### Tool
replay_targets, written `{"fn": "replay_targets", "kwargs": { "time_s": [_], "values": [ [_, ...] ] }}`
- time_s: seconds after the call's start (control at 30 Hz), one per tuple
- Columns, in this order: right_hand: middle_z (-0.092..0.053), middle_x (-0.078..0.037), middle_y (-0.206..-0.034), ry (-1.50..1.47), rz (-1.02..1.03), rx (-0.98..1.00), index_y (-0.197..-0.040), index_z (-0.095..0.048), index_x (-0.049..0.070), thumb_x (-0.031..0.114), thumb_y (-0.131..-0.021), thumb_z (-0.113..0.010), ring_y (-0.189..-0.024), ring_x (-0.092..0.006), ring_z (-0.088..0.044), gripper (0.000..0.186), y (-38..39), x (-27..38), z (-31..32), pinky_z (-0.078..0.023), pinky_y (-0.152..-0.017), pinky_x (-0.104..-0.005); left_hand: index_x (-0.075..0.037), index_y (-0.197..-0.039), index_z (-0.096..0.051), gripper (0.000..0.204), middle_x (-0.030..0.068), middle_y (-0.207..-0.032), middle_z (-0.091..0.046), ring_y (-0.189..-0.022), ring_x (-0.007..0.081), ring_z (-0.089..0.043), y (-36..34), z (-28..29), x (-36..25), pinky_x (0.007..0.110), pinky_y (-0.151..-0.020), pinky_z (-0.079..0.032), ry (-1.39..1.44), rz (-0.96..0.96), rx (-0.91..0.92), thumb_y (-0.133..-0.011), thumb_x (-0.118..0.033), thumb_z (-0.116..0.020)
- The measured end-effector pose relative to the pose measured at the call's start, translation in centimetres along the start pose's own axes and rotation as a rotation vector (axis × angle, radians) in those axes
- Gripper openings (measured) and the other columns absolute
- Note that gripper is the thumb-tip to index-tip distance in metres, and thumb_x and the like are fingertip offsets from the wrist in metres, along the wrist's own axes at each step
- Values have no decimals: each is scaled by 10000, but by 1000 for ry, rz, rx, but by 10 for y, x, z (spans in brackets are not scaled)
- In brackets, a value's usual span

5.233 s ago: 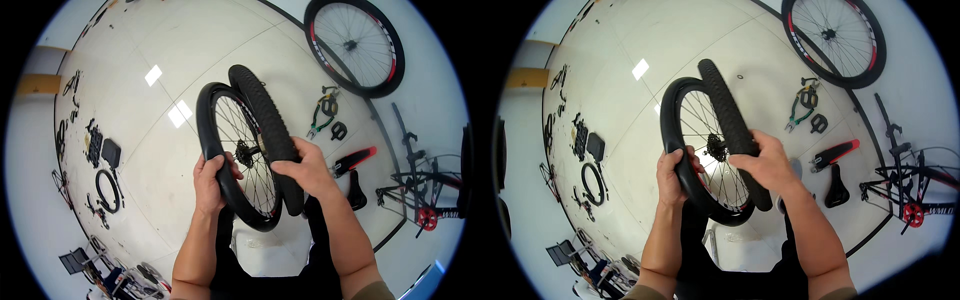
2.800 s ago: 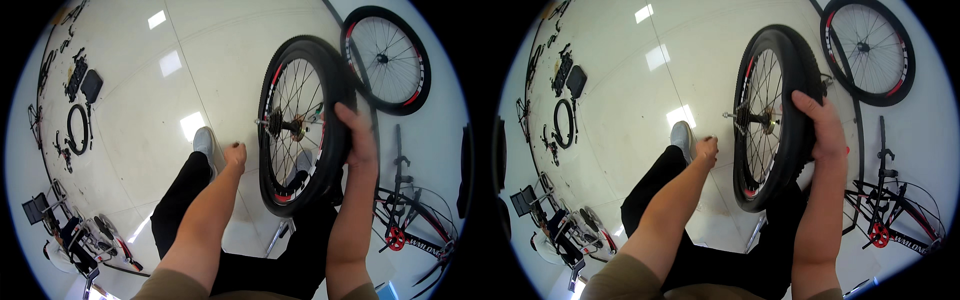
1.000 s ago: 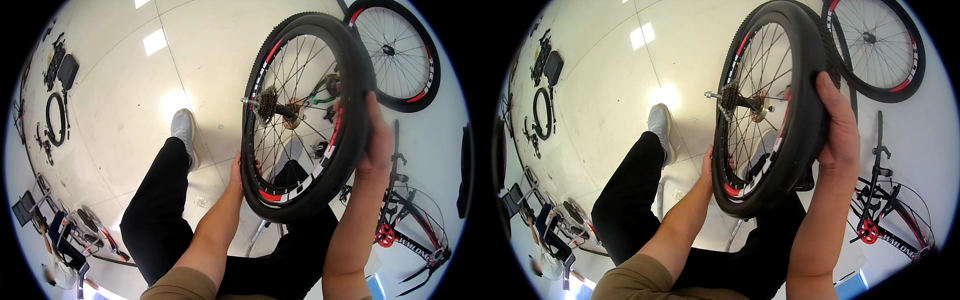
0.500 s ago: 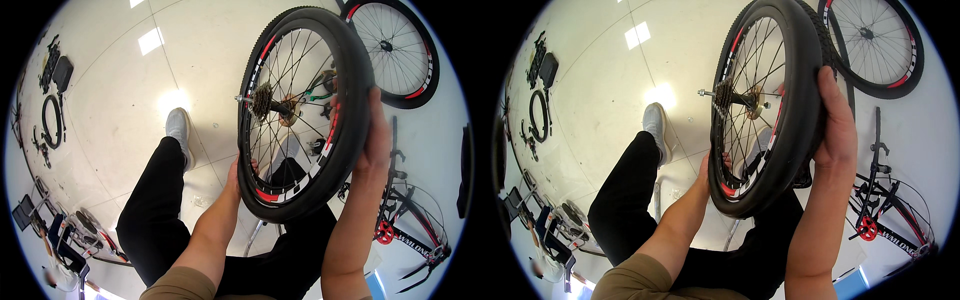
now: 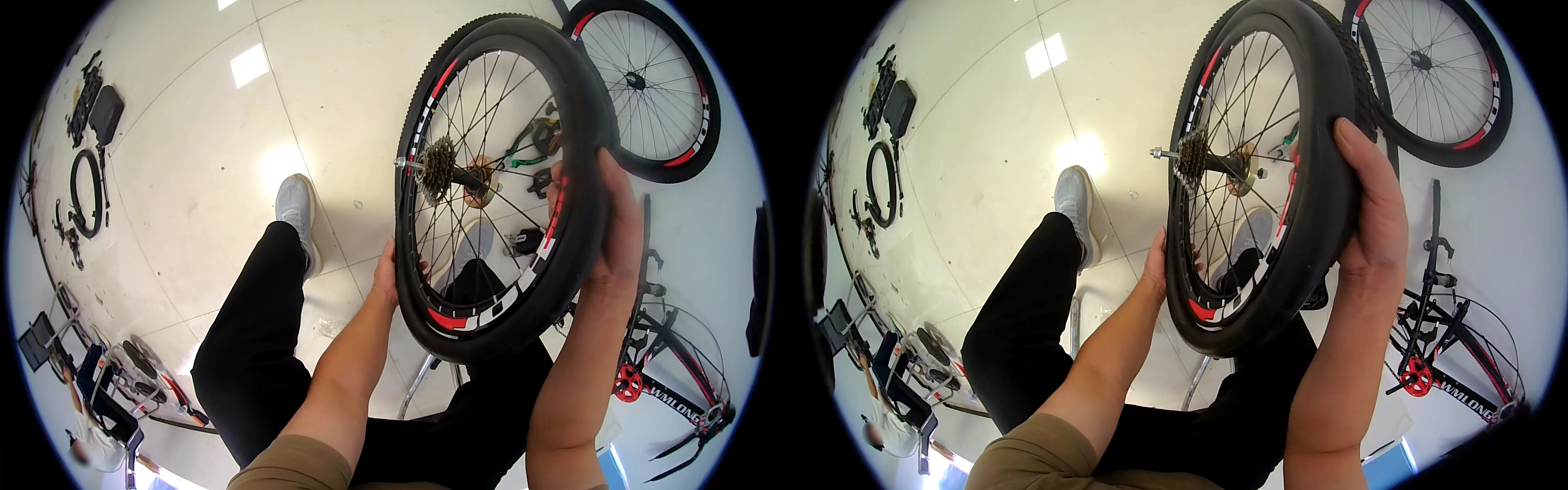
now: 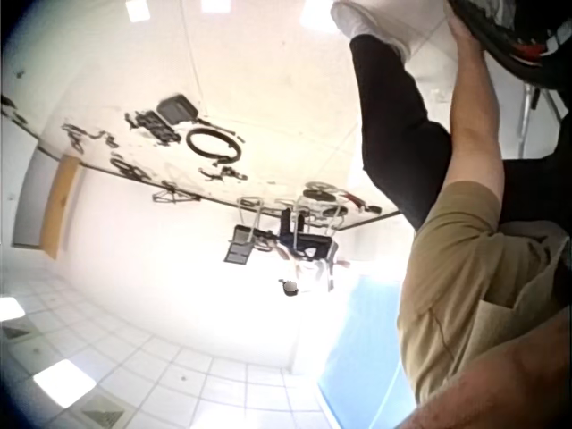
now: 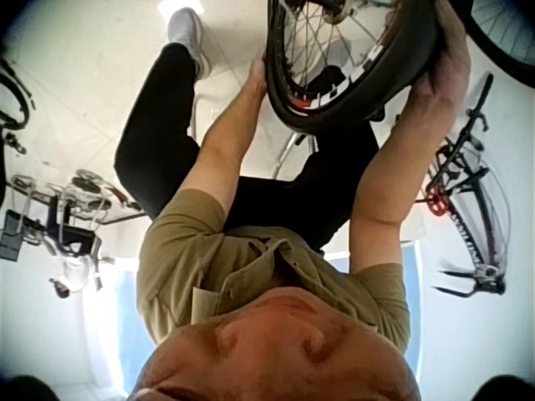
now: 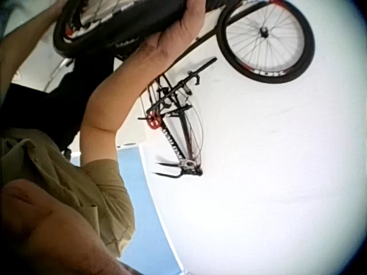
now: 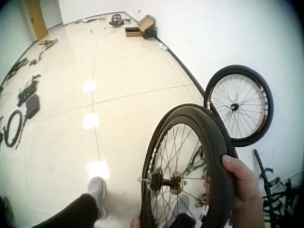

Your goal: The person is seated and installing a bicycle tire onto a wheel rim. They repeatedly attempt to seat the tire bead onto the rim, rotating the wheel and pressing the tire with both hands. The person removes the tire and tries again multiple times.

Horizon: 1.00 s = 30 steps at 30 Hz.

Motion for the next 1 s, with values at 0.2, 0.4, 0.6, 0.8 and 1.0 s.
{"fn": "replay_targets", "kwargs": {
  "time_s": [0.2, 0.4, 0.6, 0.8, 1.0],
  "values": [
    [-705, -133, -822, 73, 1, 14, -1049, -672, -63, 297, -973, -666, -614, -180, -682, 368, 2, 1, -2, -586, -569, -297, -69, -1033, -613, 445, 99, -917, -647, -871, 298, -686, -11, 8, -9, 524, -742, -591, -263, -22, -42, -936, -494, -705],
    [-707, -131, -841, 103, -23, 31, -1074, -666, -59, 299, -933, -707, -615, -184, -685, 386, 7, 4, -4, -589, -589, -305, -56, -1045, -569, 396, 107, -894, -636, -767, 290, -693, -9, 3, -13, 495, -644, -604, -424, -79, -89, -965, -427, -684],
    [-709, -136, -894, 216, 92, 5, -1132, -639, -51, 359, -948, -671, -655, -161, -678, 450, 14, 2, -15, -580, -576, -289, -64, -1141, -505, 411, 98, -852, -606, -727, 273, -683, 1, -4, -10, 475, -613, -604, -477, -176, -95, -989, -413, -659],
    [-699, -122, -869, 227, 24, 56, -1082, -654, -56, 381, -964, -648, -659, -147, -665, 452, 6, 1, 2, -555, -569, -267, -70, -1117, -549, 433, 86, -872, -625, -770, 259, -680, -7, 1, -7, 462, -636, -594, -423, -129, -112, -987, -470, -653],
    [-697, -125, -863, 136, -46, 79, -1087, -656, -47, 381, -990, -621, -669, -152, -665, 440, 3, 2, 13, -557, -582, -264, -30, -1129, -651, 445, 70, -842, -659, -774, 247, -675, -18, 14, -24, 424, -719, -562, -346, -214, -332, -963, -441, -685]
  ]
}}
Point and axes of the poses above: each hand's wrist, its own y-axis away from the middle knuckle, its own z-axis out of the back of the hand, x = y × z, the point moved 3 cm from there along -y, towards the middle knuckle
